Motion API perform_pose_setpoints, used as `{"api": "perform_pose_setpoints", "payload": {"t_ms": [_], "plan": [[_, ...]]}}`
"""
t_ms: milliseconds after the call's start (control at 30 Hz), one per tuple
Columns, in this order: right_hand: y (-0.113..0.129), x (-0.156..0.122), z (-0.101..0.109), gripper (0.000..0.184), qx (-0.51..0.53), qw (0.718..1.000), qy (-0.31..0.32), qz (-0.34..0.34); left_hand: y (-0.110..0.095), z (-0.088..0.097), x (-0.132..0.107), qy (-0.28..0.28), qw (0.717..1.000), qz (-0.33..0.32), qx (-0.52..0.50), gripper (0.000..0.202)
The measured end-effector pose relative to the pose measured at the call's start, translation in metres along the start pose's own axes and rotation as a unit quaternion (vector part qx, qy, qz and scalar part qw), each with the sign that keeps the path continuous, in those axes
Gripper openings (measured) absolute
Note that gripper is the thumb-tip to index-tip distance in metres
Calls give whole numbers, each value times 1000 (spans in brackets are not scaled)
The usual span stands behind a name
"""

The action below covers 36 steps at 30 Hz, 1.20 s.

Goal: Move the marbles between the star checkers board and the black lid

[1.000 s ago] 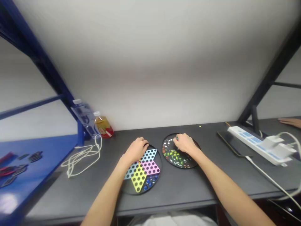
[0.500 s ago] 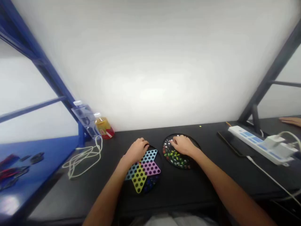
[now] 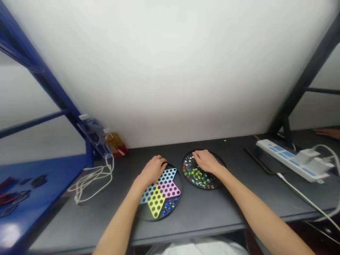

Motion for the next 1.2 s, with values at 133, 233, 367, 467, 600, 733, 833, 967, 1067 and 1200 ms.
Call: {"api": "perform_pose_setpoints", "payload": {"t_ms": [133, 233, 367, 467, 600, 733, 833, 967, 1067, 1200], "plan": [[-1, 1, 1, 48, 17, 1000, -5, -1, -1, 0, 1, 1, 1000, 10, -6, 35], [-2, 1, 0, 49, 23, 1000, -4, 0, -1, 3, 1, 5, 1000, 16, -24, 35], [-4, 1, 0, 49, 1, 1000, 3, -12, 7, 15, 2, 31, 997, 11, -71, 36], [-4, 0, 0, 49, -14, 1000, 14, -15, 18, 21, 1, 54, 994, 13, -95, 37], [-2, 0, 1, 50, -24, 999, 19, -13, 26, 19, 2, 42, 995, 24, -90, 32], [3, 0, 6, 50, -34, 999, 5, -17, 22, 14, 3, 17, 998, 31, -56, 32], [11, -2, 12, 47, -30, 999, -8, -14, 23, 14, 3, 11, 999, 39, -34, 31], [29, -8, 15, 39, 13, 999, -33, 34, 34, 19, -3, 10, 997, 68, 21, 30], [43, -15, 12, 34, 78, 994, -47, 68, 41, 25, -9, -3, 993, 92, 78, 33], [59, -26, 9, 20, 150, 982, -3, 112, 38, 27, -10, -31, 994, 85, 68, 33]]}}
Point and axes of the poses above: each hand's wrist, its own x-axis towards the middle knuckle, its own z-axis out of the back of the hand, y = z × x, the point moved 1 cm from there along x, towards the middle knuckle, and after that the axes turned 12 degrees about -y, right-handed, at the moved point
